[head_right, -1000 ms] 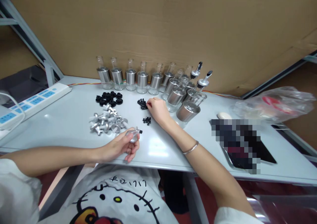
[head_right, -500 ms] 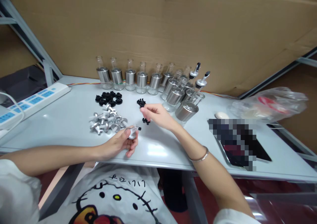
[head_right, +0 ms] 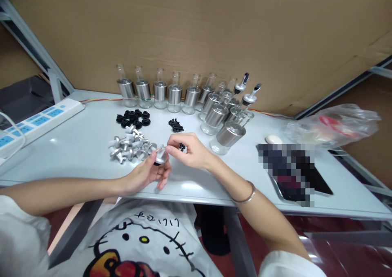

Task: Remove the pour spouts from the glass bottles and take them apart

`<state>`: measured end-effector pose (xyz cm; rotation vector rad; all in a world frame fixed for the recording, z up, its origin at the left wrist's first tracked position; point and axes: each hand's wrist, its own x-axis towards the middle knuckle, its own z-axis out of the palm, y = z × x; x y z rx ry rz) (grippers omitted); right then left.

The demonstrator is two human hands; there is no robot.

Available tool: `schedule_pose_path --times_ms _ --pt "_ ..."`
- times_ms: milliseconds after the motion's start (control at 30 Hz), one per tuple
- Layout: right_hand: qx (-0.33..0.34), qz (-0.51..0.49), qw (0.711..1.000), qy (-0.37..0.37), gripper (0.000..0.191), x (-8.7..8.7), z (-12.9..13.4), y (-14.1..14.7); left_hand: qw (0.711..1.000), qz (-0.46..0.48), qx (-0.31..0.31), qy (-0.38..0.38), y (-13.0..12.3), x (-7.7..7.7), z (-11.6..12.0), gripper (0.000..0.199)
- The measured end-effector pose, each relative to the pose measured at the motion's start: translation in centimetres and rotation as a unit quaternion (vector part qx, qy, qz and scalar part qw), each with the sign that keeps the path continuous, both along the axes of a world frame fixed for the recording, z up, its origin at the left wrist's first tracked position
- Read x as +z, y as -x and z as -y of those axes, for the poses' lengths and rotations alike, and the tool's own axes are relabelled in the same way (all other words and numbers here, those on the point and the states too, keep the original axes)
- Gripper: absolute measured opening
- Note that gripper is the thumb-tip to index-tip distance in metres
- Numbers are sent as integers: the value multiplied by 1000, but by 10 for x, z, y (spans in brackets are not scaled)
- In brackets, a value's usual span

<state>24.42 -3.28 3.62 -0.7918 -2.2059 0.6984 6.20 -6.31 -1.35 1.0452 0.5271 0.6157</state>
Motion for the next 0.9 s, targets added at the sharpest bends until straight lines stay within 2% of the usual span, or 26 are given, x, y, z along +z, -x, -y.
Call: schedule_pose_path --times_ms 133,333,500,733,800,900 --pt "-7 3 1000 -25 33 -1 2 1 1000 14 -10 7 -1 1 -2 62" --pt "-11 -11 1000 -22 37 -4 -1 0 999 13 -50 -5 -1 4 -2 64" --pt "-2 5 999 38 44 -2 1 1 999 10 -35 -32 0 3 0 49" --pt "-3 -20 995 99 52 0 4 2 999 -13 -20 -47 0 6 1 40" --pt "-17 -43 989 138 54 -1 0 0 998 -4 -28 -47 0 6 1 40" --pt "-60 -132 975 170 50 -1 -10 -7 997 3 -50 -54 1 7 2 46"
